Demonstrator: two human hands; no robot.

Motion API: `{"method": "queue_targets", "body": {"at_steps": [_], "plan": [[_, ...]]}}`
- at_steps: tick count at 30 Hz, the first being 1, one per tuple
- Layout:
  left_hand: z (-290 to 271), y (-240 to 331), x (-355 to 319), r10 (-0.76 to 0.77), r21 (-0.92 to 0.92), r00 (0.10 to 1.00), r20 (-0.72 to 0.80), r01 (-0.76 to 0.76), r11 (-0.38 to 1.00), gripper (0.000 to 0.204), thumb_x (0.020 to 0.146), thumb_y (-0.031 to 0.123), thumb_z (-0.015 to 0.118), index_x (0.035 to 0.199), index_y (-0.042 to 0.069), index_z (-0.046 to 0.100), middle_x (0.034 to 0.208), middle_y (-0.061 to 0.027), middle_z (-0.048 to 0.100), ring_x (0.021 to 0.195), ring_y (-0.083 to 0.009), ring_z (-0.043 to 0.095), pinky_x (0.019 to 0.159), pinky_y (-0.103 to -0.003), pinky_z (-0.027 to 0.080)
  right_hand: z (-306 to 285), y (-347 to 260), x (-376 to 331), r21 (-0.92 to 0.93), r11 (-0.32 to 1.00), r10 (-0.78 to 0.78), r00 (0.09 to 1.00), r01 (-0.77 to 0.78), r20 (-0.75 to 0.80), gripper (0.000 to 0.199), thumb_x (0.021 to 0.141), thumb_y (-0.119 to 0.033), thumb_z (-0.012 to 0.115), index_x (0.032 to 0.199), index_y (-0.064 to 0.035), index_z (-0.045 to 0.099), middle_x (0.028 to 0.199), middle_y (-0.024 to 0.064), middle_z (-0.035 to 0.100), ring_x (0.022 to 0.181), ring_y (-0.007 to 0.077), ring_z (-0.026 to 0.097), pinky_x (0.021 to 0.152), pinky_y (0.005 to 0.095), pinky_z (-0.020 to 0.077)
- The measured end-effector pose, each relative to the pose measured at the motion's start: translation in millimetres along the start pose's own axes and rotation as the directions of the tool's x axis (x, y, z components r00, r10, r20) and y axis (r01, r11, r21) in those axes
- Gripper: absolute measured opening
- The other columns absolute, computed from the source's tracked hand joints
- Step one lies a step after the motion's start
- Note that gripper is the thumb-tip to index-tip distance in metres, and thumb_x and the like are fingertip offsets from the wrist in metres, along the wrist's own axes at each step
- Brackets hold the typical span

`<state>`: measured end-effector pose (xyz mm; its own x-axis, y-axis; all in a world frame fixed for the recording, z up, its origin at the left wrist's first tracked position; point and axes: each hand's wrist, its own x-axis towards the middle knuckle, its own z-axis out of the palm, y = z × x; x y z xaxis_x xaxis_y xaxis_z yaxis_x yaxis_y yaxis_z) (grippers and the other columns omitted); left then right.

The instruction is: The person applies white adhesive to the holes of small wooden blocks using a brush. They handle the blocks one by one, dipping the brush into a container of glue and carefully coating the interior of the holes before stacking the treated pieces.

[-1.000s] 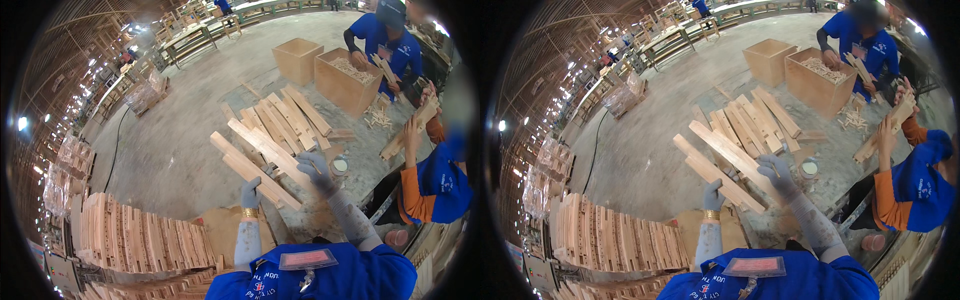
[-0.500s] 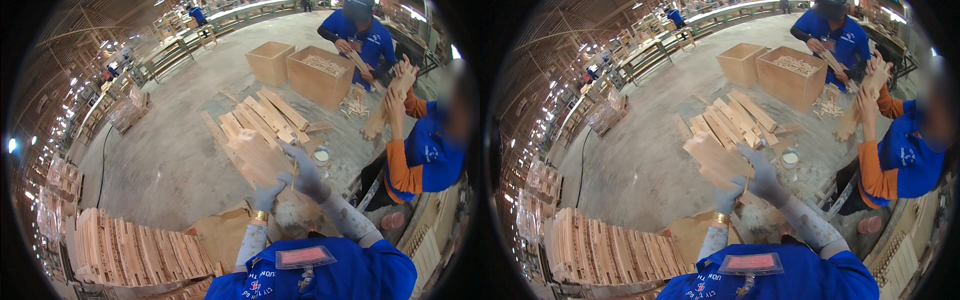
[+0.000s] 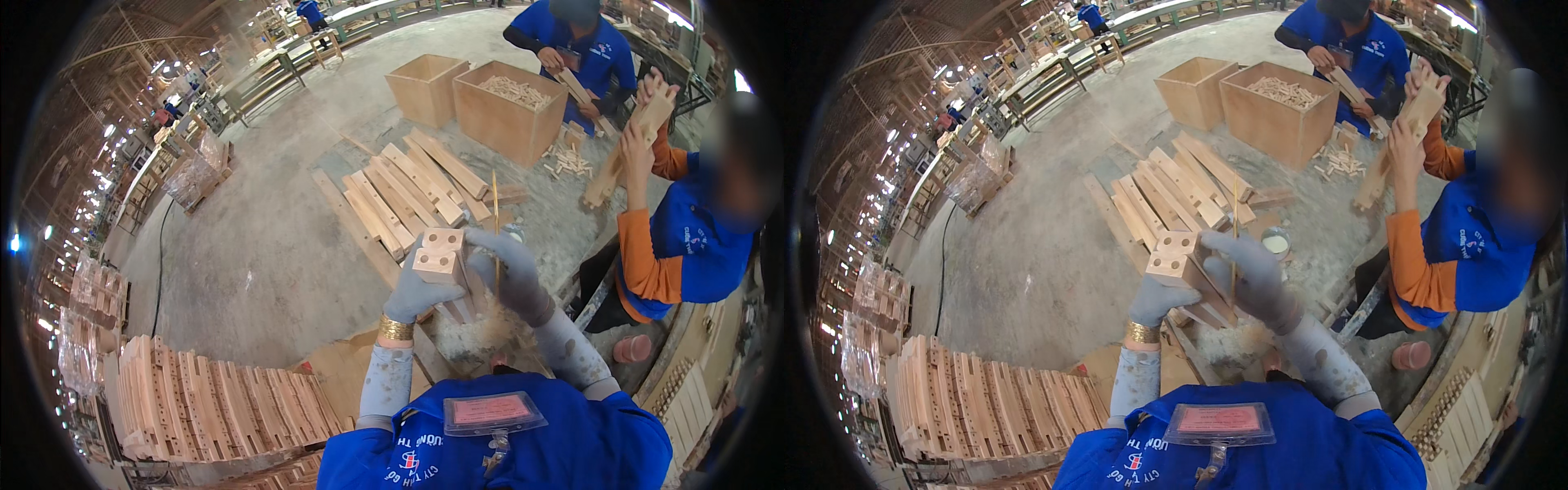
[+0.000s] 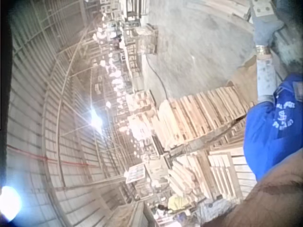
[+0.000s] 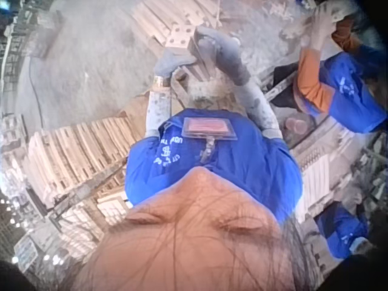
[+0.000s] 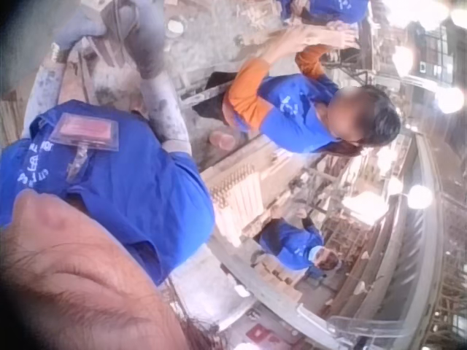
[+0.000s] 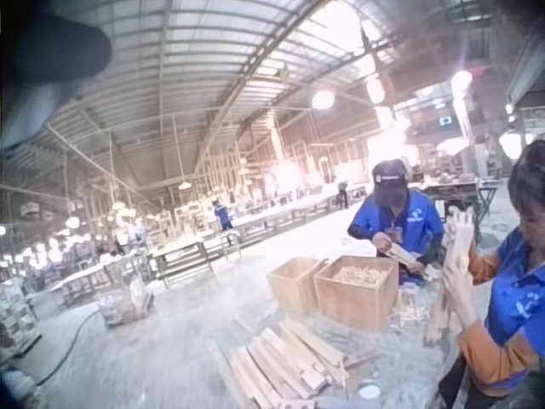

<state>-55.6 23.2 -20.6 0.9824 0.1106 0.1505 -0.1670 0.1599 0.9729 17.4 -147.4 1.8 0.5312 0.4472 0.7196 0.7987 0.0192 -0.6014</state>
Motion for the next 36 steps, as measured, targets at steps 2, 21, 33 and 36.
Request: {"method": "queue_targets", "body": {"at_steps": [2, 21, 33, 36], "plan": [[-1, -7, 0, 0.087, 0.059, 0.996, -0.026, -0.085, 0.995, 0.077, 0.055, 0.003, 0.078, 0.122, 0.005, 0.041, 0.113, -0.0068, 0.053, 0.101, -0.0160, 0.053, 0.084, -0.030, 0.048, -19, 13, 6, -0.127, 0.987, -0.093, 0.996, 0.094, 0.015, 0.020, 0.081, -0.011, 0.060, 0.098, 0.0010, 0.059, 0.095, 0.0149, 0.063, 0.085, 0.0282, 0.062, 0.074, 0.0330, 0.0484], [47, -25, 14, 0.422, 0.461, 0.829, -0.368, -0.232, 0.857, 0.083, 0.055, 0.015, 0.081, 0.122, 0.006, 0.034, 0.114, -0.0082, 0.048, 0.103, -0.0193, 0.051, 0.088, -0.035, 0.046, -38, 250, -92, -0.380, 0.781, 0.504, 0.860, -0.496, -0.087, 0.026, 0.085, -0.027, 0.055, 0.083, -0.0027, 0.064, 0.076, 0.0183, 0.062, 0.070, 0.0333, 0.060, 0.060, 0.0380, 0.0454], [14, -9, 44, 0.280, 0.286, 0.785, -0.552, -0.137, 0.948, 0.052, 0.068, 0.007, 0.067, 0.114, 0.000, 0.045, 0.103, -0.0088, 0.056, 0.088, -0.0174, 0.057, 0.076, -0.030, 0.048, -65, 252, -39, -0.020, 0.776, 0.623, 0.772, -0.630, -0.126, 0.032, 0.084, -0.030, 0.057, 0.079, 0.0018, 0.059, 0.070, 0.0202, 0.059, 0.059, 0.0314, 0.054, 0.056, 0.0372, 0.0421], [10, -14, 67, 0.163, 0.087, 0.735, -0.658, -0.141, 0.986, 0.041, 0.074, 0.009, 0.061, 0.112, -0.001, 0.047, 0.095, -0.0087, 0.058, 0.086, -0.0177, 0.058, 0.075, -0.029, 0.047, -68, 241, -15, 0.056, 0.689, 0.724, 0.689, -0.722, -0.035, 0.026, 0.083, -0.026, 0.059, 0.082, -0.0005, 0.060, 0.074, 0.0180, 0.061, 0.065, 0.0327, 0.058, 0.059, 0.0364, 0.0449]]}}
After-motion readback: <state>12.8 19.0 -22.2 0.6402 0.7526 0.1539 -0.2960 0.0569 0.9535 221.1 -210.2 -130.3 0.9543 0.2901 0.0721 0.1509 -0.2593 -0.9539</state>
